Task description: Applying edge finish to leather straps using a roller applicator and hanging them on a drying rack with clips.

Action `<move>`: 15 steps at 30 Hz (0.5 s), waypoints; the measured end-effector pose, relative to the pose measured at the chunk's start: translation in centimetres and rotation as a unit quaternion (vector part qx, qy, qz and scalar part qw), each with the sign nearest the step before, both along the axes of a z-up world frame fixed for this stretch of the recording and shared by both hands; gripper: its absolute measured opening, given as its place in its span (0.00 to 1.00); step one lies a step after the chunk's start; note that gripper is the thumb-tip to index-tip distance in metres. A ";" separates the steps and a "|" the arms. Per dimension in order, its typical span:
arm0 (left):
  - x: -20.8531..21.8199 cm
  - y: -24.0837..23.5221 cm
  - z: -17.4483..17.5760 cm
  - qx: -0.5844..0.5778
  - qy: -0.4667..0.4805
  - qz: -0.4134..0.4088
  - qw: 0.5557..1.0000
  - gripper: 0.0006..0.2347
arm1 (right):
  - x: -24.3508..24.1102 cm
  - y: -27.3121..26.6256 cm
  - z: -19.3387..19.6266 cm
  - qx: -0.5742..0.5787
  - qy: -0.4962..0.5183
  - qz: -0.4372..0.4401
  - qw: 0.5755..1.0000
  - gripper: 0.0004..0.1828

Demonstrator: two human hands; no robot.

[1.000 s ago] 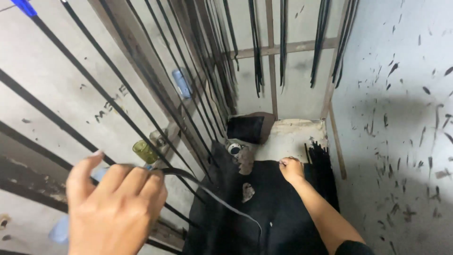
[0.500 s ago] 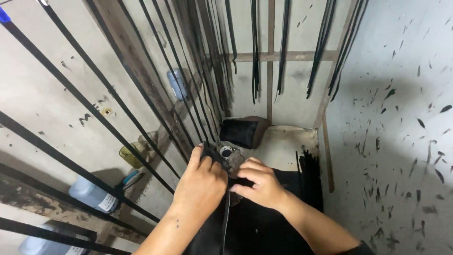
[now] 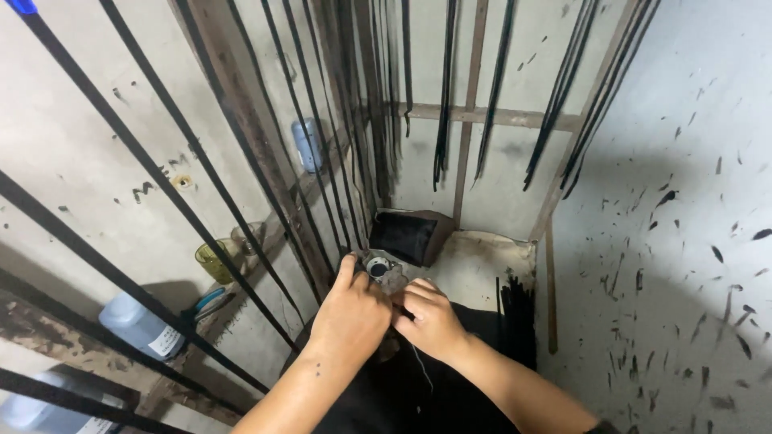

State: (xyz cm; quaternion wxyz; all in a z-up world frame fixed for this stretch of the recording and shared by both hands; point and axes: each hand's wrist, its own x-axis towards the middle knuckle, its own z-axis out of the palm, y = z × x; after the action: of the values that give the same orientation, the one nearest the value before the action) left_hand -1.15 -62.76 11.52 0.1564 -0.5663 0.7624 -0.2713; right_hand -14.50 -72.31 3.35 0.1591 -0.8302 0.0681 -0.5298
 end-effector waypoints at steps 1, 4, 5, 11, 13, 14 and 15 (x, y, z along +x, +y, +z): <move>0.0 -0.4 -0.3 -0.004 -0.002 0.001 1.000 0.06 | 0.1 -0.2 0.0 -0.028 -0.002 -0.016 0.999 0.02; 0.1 -1.3 -0.6 -0.062 0.015 -0.035 0.997 0.06 | 0.1 -1.5 -0.5 -0.057 0.000 -0.054 0.997 0.04; 0.1 -1.6 -0.6 -0.115 0.037 -0.063 0.991 0.06 | 0.0 -2.1 -0.8 -0.058 0.004 -0.069 0.996 0.04; -1.7 1.7 3.0 -0.287 0.262 -0.244 0.888 0.05 | -1.2 -7.6 0.1 -0.033 -0.065 -0.106 0.992 0.02; -0.8 1.8 1.1 -0.279 0.311 -0.237 0.877 0.07 | -1.6 -9.5 0.4 -0.004 -0.073 -0.135 0.988 0.01; -0.3 1.8 0.0 -0.272 0.359 -0.220 0.865 0.10 | -1.8 -10.5 0.5 0.025 -0.080 -0.155 0.984 0.02; 0.4 1.6 -2.1 -0.270 0.359 -0.228 0.864 0.10 | -2.0 -11.2 0.9 0.024 -0.082 -0.163 0.983 0.02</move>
State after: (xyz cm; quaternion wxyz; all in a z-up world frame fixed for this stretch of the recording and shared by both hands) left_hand -0.78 -61.13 9.44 -0.3533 -0.4552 0.7706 -0.2722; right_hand -16.46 -83.49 4.21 0.0953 -0.7578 0.2017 -0.6132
